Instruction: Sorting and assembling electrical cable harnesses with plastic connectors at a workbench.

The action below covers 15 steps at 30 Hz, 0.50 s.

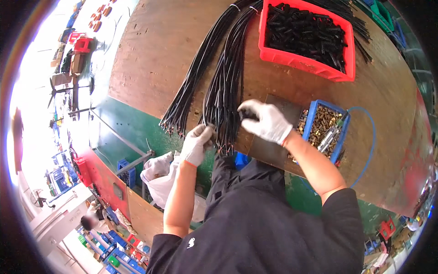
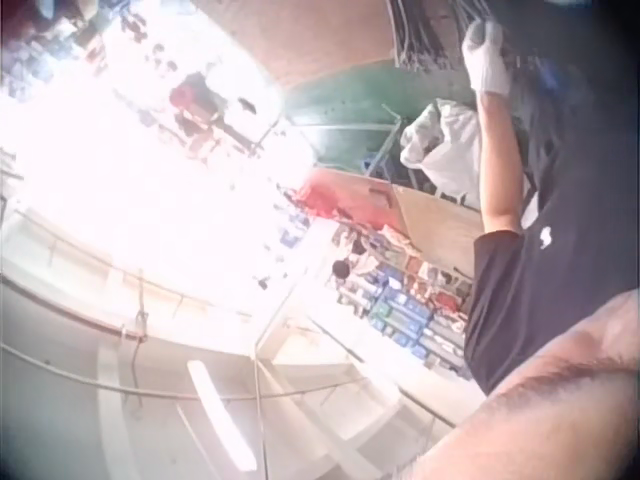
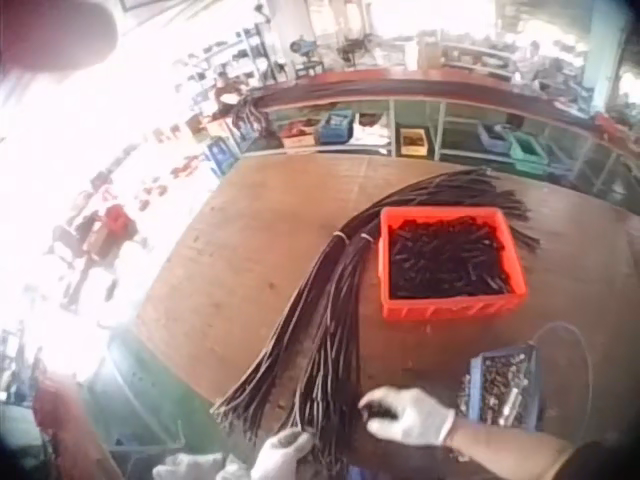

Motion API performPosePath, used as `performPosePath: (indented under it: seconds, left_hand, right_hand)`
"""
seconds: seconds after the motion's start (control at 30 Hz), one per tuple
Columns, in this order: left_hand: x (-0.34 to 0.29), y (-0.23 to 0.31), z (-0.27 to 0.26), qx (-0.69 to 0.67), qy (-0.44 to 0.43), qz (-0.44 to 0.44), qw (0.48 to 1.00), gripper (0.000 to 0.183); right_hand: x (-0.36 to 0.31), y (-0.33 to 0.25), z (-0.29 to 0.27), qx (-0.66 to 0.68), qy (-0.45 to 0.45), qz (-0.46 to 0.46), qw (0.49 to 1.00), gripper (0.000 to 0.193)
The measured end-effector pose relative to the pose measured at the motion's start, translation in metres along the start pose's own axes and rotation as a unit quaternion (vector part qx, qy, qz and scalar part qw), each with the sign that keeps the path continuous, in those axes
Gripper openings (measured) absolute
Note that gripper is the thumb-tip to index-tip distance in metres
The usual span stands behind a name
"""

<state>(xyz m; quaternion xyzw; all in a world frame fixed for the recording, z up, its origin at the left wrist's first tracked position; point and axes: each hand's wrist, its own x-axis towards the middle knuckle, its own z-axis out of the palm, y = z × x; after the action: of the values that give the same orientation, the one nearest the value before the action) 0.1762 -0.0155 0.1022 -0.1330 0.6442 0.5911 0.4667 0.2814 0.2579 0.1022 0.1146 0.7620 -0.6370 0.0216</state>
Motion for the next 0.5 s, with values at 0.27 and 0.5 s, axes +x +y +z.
performPosePath:
  seconds: [0.27, 0.5]
  left_hand:
    - [0.008, 0.005, 0.015, -0.154, -0.021, 0.122, 0.98, 0.017]
    - [0.007, -0.002, 0.001, -0.108, -0.049, 0.124, 0.985, 0.022]
  right_hand:
    - [-0.066, -0.023, 0.046, 0.039, -0.076, 0.098, 0.992, 0.043]
    - [-0.083, -0.038, 0.082, -0.042, -0.045, 0.085, 0.994, 0.051]
